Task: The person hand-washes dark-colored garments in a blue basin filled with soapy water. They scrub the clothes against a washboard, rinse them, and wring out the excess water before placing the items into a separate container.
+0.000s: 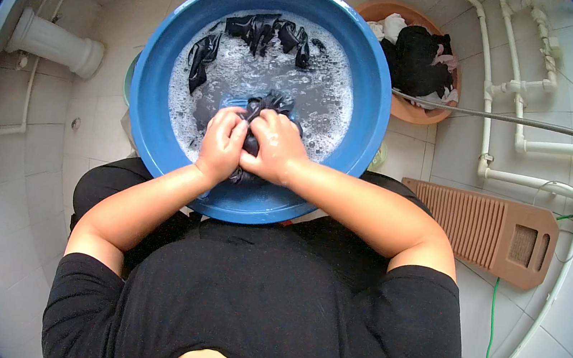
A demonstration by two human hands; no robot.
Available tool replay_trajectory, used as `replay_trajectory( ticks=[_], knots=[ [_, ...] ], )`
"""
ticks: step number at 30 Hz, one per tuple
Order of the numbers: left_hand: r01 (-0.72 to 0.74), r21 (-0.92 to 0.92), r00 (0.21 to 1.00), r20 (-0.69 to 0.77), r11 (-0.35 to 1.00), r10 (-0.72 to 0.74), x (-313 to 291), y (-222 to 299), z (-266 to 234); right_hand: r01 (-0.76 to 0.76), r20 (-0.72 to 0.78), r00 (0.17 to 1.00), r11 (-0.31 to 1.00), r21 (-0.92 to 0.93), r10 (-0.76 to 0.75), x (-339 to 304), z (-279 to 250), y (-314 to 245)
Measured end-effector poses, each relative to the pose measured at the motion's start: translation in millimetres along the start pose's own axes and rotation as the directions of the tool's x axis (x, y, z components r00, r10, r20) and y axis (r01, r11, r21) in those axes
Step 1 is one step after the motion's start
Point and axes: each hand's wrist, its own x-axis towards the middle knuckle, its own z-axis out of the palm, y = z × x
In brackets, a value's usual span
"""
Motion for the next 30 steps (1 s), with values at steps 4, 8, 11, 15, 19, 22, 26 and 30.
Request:
replay_trajectory(
  ticks=[4, 8, 11, 15, 19, 22, 26, 30],
  knots=[
    [-0.002, 0.133, 0.998, 0.057, 0.991, -0.005, 28.9, -40.1, 4.4, -0.260, 0.316, 0.914, 0.965, -0.027, 0.255, 39.1, -4.0, 9.8],
    [0.165, 0.455, 0.970, 0.084, 0.875, -0.227, 55.7, -49.4, 7.7, -0.333, 0.001, 0.938, 0.901, -0.277, 0.347, 51.5, 18.0, 34.0],
    [0.099, 0.171, 0.966, 0.222, 0.980, -0.136, 38.2, -83.4, 7.7, -0.369, -0.004, 0.920, 0.861, -0.351, 0.392, 38.2, 5.2, 23.8],
    [0.066, -0.074, 0.997, 0.031, 0.995, -0.064, -1.7, 3.2, -8.3, -0.024, -0.003, 1.000, 0.999, 0.026, 0.024, -3.3, -5.9, -2.5],
    [0.038, 0.107, 0.992, 0.118, 0.993, -0.051, 2.3, -16.8, -0.5, -0.112, 0.220, 0.968, 0.992, -0.061, 0.123, 1.2, 2.6, -1.0],
    [0.158, 0.353, 0.976, 0.087, 0.922, -0.201, 40.7, -51.8, 5.0, -0.292, 0.332, 0.883, 0.941, -0.169, 0.333, 46.8, 3.2, 11.5],
    [0.043, 0.334, 0.970, 0.212, 0.942, -0.119, 37.8, -96.4, 16.2, -0.263, -0.034, 0.961, 0.873, -0.411, 0.274, 41.9, 3.7, 17.6],
    [0.075, 0.055, 0.992, 0.096, 0.996, -0.080, 0.3, 3.3, -17.9, -0.295, 0.090, 0.947, 0.944, -0.150, 0.310, 5.1, -5.1, -3.1]
  ],
)
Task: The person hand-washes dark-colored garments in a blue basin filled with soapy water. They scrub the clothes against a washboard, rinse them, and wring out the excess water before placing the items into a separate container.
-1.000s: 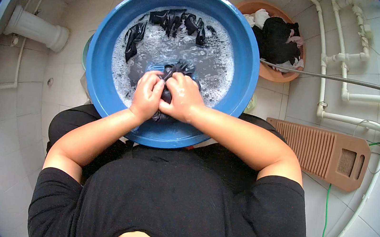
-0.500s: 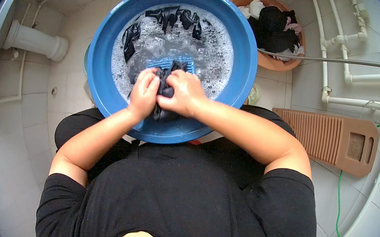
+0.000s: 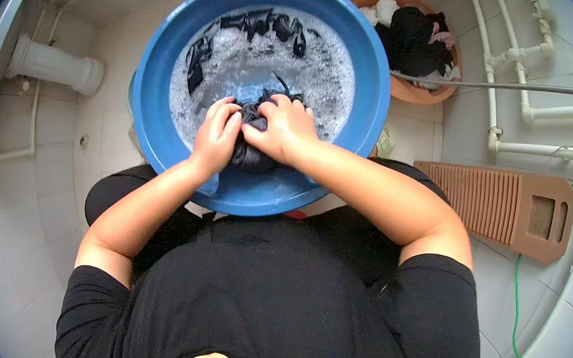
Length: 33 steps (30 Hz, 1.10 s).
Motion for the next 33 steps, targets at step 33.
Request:
replay_trajectory(
  ticks=[33],
  knots=[
    [-0.162, 0.099, 0.984, -0.058, 0.982, 0.168, -1.5, -2.9, 6.8, 0.209, -0.003, 0.978, 0.976, -0.063, -0.210, -8.4, -1.1, 5.1]
  ],
)
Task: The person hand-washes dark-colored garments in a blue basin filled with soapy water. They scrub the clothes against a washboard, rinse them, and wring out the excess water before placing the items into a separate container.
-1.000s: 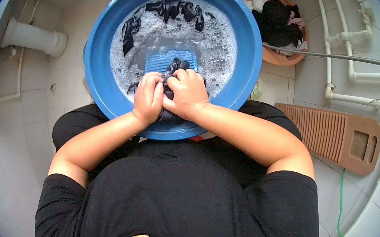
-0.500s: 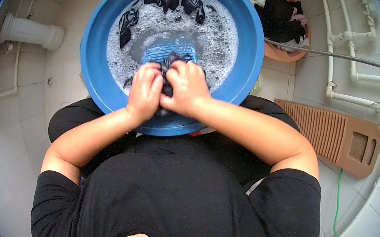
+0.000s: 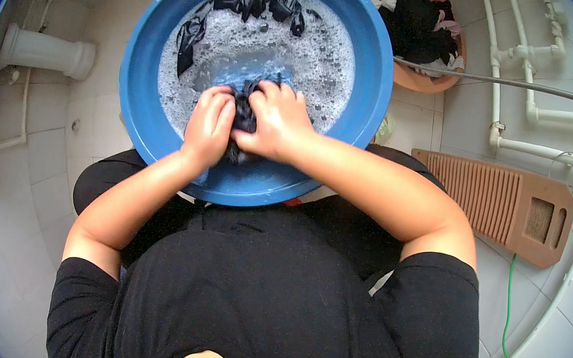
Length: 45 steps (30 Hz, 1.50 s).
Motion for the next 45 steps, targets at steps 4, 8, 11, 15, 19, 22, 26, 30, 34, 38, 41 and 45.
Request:
replay_trajectory(
  ticks=[4, 8, 11, 15, 19, 22, 26, 30, 34, 38, 41, 45],
  knots=[
    [0.018, 0.057, 0.981, 0.190, 0.998, -0.029, -6.5, 9.3, -0.1, 0.165, 0.132, 0.978, 0.986, -0.015, -0.162, -5.3, -5.2, -8.4],
    [0.294, 0.360, 0.931, 0.104, 0.886, -0.351, 45.4, -34.9, 17.1, -0.198, 0.304, 0.934, 0.980, 0.011, 0.186, 60.3, 0.7, 5.6],
    [0.286, 0.453, 0.938, 0.049, 0.844, -0.344, 53.0, -45.4, 18.4, -0.224, 0.143, 0.961, 0.970, -0.096, 0.236, 64.0, 8.2, 8.5],
    [0.178, 0.104, 0.981, 0.059, 0.979, -0.184, 12.3, -29.8, 3.6, -0.114, -0.036, 0.993, 0.985, -0.128, 0.110, 17.8, 1.3, -7.5],
    [-0.032, 0.028, 0.987, 0.161, 0.999, 0.027, -14.4, 20.7, -7.6, 0.244, 0.045, 0.969, 0.969, -0.046, -0.242, -21.2, -3.5, -12.5],
    [0.048, 0.027, 0.990, 0.133, 0.998, -0.051, 6.9, -5.6, 7.7, 0.140, 0.133, 0.981, 0.990, 0.018, -0.141, 10.5, 6.8, 0.5],
    [0.366, 0.269, 0.906, 0.115, 0.891, -0.407, 52.7, -33.9, 14.8, -0.088, 0.034, 0.996, 0.996, 0.008, 0.088, 57.5, 13.1, 14.1],
    [0.325, 0.159, 0.923, 0.161, 0.932, -0.349, 28.9, -38.3, 9.2, -0.171, 0.030, 0.983, 0.968, -0.182, 0.180, 34.1, 1.1, -0.4],
    [0.044, 0.095, 0.977, 0.202, 0.994, -0.062, -19.1, 19.0, -9.7, -0.049, 0.133, 0.989, 0.996, -0.073, 0.058, -13.2, -16.8, -10.9],
    [0.050, 0.095, 0.995, 0.083, 0.994, -0.058, -10.3, 17.5, 10.9, 0.104, -0.075, 0.992, 0.994, 0.032, -0.102, -4.6, 11.2, 3.6],
    [0.004, -0.009, 0.990, 0.140, 1.000, -0.003, 9.1, -6.9, 15.7, 0.219, -0.117, 0.971, 0.972, 0.091, -0.208, 17.6, 16.9, 16.6],
    [0.060, -0.149, 0.985, 0.170, 0.987, -0.034, 25.0, -30.6, 22.3, 0.058, 0.150, 0.984, 0.972, 0.229, -0.094, 44.1, 20.1, 31.2]
  ],
)
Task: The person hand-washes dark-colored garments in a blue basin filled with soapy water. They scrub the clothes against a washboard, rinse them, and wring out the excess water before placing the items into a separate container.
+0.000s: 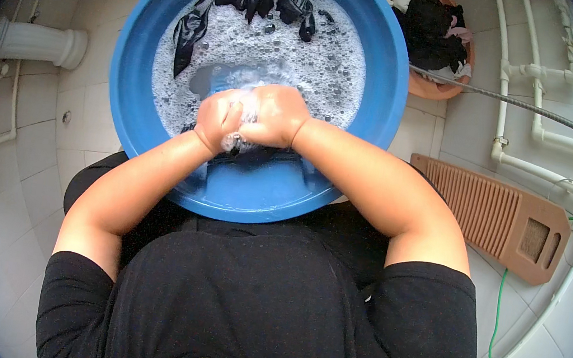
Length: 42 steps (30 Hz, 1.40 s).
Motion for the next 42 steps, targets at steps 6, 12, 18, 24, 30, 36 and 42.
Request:
replay_trajectory(
  ticks=[6, 12, 18, 24, 30, 36, 42],
  knots=[
    [0.085, 0.087, 0.995, 0.043, 0.993, -0.089, 11.9, -10.7, -0.1, -0.189, 0.156, 0.973, 0.975, 0.118, 0.170, 16.7, -12.6, -1.8],
    [0.320, -0.005, 0.946, 0.045, 0.947, -0.320, 9.7, -6.9, -12.2, -0.181, -0.051, 0.978, 0.939, 0.293, 0.204, 9.7, 0.8, 13.5],
    [0.664, -0.676, 0.549, 0.151, 0.319, -0.822, 9.6, 13.2, -105.0, -0.169, -0.063, 0.682, 0.241, 0.956, 0.728, 14.1, -31.5, 8.6],
    [0.532, 0.376, 0.845, -0.183, 0.759, -0.502, -16.1, 15.2, -111.9, -0.197, -0.476, 0.872, 0.972, -0.128, 0.114, 56.4, -2.1, -21.3],
    [0.270, 0.669, 0.752, 0.304, 0.693, -0.586, -12.7, 13.1, -107.0, 0.065, 0.025, 0.998, 0.814, -0.577, -0.062, 91.2, 41.0, -44.5],
    [0.305, 0.627, 0.786, 0.259, 0.717, -0.561, -0.7, -26.1, -95.9, -0.123, 0.101, 0.971, 0.819, -0.561, 0.215, 148.6, 34.5, -13.8],
    [0.320, 0.567, 0.782, 0.294, 0.759, -0.549, 4.9, -31.6, -94.4, -0.194, 0.322, 0.888, 0.903, -0.384, 0.328, 179.9, 12.7, 26.7]
  ],
)
